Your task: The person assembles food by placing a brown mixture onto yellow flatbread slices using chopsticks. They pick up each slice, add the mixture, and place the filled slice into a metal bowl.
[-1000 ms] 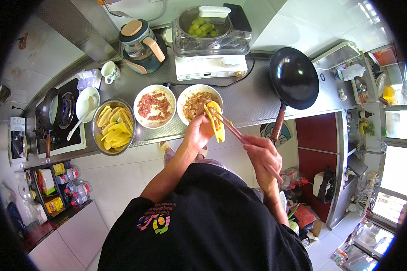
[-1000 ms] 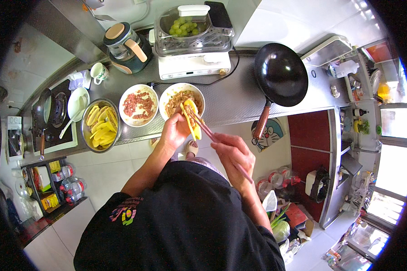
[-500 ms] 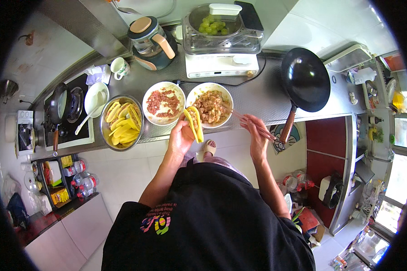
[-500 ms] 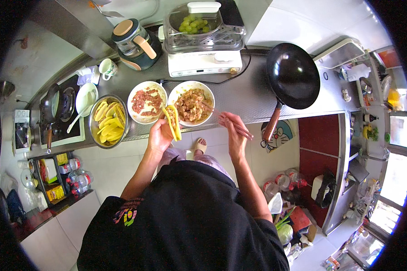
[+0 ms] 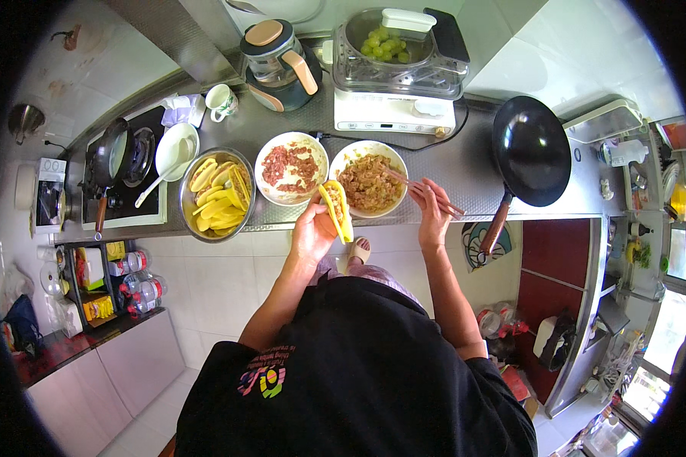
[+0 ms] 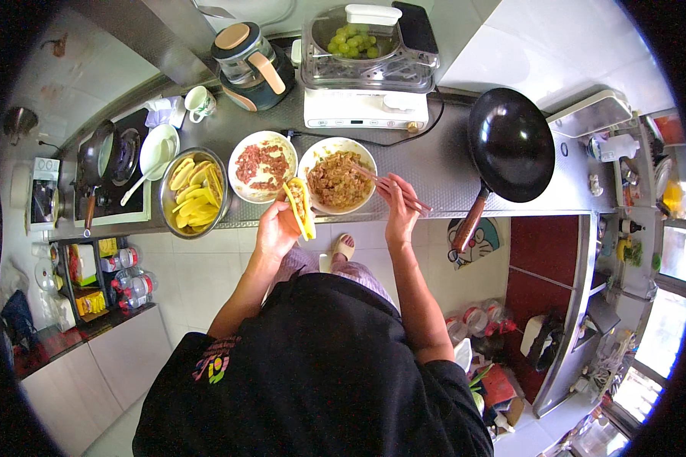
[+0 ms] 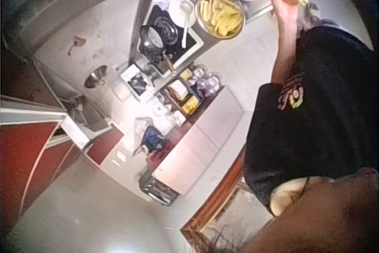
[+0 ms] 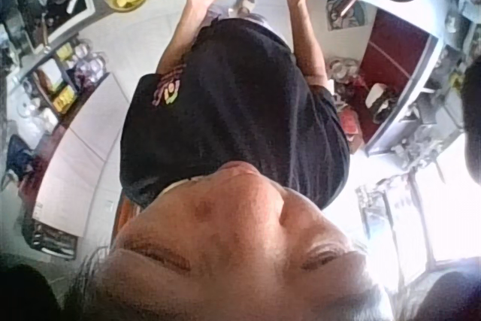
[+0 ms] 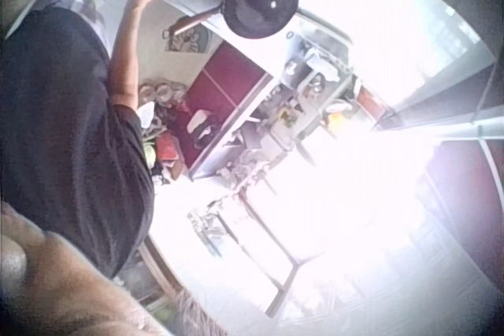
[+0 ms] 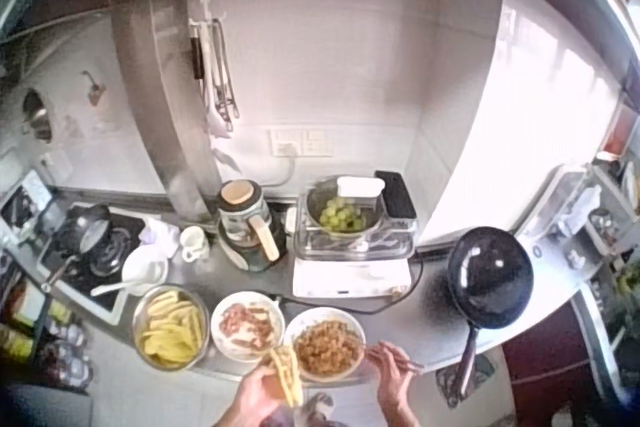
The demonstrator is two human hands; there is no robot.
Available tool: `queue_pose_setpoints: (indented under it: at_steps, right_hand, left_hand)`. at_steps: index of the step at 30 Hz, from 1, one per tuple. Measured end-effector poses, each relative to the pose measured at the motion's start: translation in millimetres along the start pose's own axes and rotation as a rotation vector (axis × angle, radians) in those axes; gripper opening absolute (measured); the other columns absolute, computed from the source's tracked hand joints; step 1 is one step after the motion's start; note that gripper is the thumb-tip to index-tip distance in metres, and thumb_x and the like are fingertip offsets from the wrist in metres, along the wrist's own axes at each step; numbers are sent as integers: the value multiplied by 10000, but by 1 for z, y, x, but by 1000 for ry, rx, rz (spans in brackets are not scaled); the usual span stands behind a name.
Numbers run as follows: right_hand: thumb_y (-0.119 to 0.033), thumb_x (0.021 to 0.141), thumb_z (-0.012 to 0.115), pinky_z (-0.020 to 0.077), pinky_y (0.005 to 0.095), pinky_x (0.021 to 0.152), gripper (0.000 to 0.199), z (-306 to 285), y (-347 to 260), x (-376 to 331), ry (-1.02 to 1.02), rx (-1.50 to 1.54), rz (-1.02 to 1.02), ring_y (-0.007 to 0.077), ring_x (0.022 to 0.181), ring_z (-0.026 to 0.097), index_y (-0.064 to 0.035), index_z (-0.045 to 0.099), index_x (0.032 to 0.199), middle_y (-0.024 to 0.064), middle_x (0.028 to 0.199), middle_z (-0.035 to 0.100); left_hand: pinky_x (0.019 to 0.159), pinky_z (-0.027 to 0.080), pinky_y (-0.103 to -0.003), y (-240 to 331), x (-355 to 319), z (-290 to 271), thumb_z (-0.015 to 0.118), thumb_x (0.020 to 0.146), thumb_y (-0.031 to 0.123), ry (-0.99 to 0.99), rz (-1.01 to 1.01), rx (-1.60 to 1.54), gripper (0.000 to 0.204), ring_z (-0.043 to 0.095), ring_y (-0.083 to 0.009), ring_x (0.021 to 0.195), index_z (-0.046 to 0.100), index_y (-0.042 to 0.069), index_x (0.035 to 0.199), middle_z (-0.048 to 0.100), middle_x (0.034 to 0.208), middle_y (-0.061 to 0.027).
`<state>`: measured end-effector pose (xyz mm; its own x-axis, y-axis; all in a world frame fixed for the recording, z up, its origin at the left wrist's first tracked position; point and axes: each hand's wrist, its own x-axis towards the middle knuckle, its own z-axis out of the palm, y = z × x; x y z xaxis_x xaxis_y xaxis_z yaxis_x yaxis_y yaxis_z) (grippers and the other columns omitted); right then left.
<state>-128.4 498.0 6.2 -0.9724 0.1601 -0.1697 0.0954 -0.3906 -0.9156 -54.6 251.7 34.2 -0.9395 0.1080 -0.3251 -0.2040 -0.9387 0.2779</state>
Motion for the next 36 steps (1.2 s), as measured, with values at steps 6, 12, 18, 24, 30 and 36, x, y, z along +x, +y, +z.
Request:
queue_pose_setpoints:
  at_steps: [6, 12, 18, 24, 30, 36]
  right_hand:
    - [-130, 1001, 588, 582, 360, 905, 254, -2, -9, -4, -136, -102, -71, 234, 986, 682, 56, 623, 1170, 155, 1097, 670]
    - [-133, 1005, 573, 574, 362, 938, 275, -1, -9, -3, -49, -157, -75, 243, 1014, 681, 72, 608, 1184, 164, 1092, 666]
    - [-139, 1013, 548, 570, 373, 948, 326, -11, -16, 1, -60, 175, 32, 293, 1033, 691, 70, 535, 1264, 206, 1120, 671]
    - [-149, 1018, 537, 558, 365, 974, 314, -11, -49, -15, -86, 346, 117, 296, 1065, 684, 54, 548, 1257, 203, 1129, 678]
    - [-169, 1024, 536, 562, 365, 962, 282, 5, -102, -44, -158, 415, 222, 290, 1066, 681, 21, 604, 1220, 188, 1171, 661]
    - [-159, 1030, 514, 584, 374, 887, 279, 29, -128, -79, -110, 306, 221, 298, 1040, 678, 23, 560, 1237, 200, 1121, 665]
  left_hand:
    - [966, 510, -414, -2, 1, -2, 532, 887, 91, -26, 16, -20, 470, 634, -252, 1105, 509, 95, 1356, 637, 1231, -87]
    - [969, 509, -425, -3, 4, -4, 534, 885, 88, 0, -11, -37, 453, 635, -253, 1110, 515, 92, 1338, 638, 1231, -92]
    - [971, 506, -433, -5, 7, -3, 537, 884, 101, -18, -14, -50, 457, 633, -254, 1109, 513, 91, 1340, 638, 1226, -94]
    - [993, 488, -434, -4, 17, -2, 536, 879, 119, 50, -23, -26, 465, 612, -243, 1135, 510, 101, 1343, 628, 1232, -77]
    - [1020, 463, -505, -9, 32, 20, 493, 892, 116, 26, 39, -96, 452, 587, -287, 1175, 501, 51, 1339, 610, 1274, -123]
    - [1020, 462, -485, -9, 44, 45, 461, 888, 97, -34, 56, -70, 443, 583, -270, 1179, 498, 76, 1330, 601, 1275, -111]
